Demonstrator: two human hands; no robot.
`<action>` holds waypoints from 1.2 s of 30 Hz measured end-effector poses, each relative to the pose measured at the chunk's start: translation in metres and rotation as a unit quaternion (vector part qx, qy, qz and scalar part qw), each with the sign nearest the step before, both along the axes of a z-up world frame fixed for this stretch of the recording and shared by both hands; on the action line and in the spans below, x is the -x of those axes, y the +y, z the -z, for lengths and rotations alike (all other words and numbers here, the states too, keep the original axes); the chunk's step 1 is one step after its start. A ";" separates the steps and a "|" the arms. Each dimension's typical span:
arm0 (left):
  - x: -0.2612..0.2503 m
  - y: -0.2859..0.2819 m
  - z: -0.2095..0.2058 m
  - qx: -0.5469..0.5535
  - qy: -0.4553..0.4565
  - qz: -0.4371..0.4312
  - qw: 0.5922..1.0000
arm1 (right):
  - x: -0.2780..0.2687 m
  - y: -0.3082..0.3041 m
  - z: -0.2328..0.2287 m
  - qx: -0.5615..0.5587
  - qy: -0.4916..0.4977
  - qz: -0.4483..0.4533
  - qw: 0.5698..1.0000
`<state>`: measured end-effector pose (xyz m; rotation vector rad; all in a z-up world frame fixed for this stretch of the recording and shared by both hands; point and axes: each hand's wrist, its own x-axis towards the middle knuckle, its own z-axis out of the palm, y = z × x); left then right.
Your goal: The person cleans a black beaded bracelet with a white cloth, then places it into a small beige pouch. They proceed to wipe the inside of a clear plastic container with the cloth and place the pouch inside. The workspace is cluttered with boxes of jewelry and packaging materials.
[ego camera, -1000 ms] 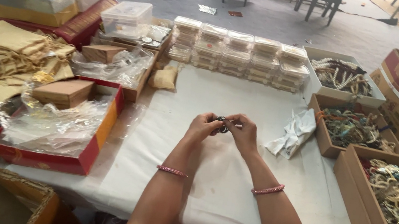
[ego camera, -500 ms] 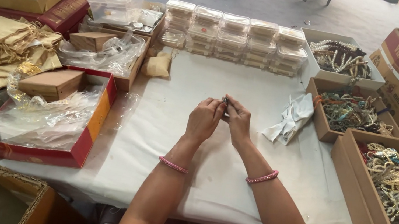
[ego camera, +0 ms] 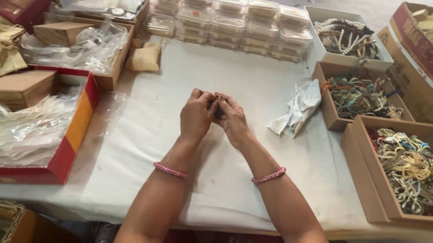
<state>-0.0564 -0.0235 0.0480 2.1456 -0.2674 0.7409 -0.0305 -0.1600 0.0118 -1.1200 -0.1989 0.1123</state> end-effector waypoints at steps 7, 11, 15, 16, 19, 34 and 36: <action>-0.030 -0.001 0.037 0.054 -0.018 0.022 0.998 | -0.009 -0.010 0.012 0.005 0.016 0.009 1.000; -0.026 -0.004 0.031 0.091 0.024 0.074 0.993 | -0.009 -0.017 0.012 0.030 0.028 0.007 0.999; -0.042 -0.003 0.049 0.102 0.028 0.091 0.990 | -0.007 -0.012 0.009 0.098 0.014 0.019 0.995; -0.042 0.000 0.051 0.102 0.023 0.067 0.992 | -0.009 -0.011 0.011 0.097 0.009 -0.005 0.995; -0.034 -0.003 0.046 0.045 -0.007 0.057 0.997 | -0.013 -0.017 0.016 0.112 0.005 0.024 0.993; -0.046 0.233 -0.107 -0.318 0.003 -0.234 0.919 | -0.016 -0.024 0.004 0.040 0.057 0.047 0.996; -0.059 0.288 -0.108 -0.312 0.212 -0.228 0.897 | -0.014 -0.023 0.000 0.059 0.064 0.055 0.995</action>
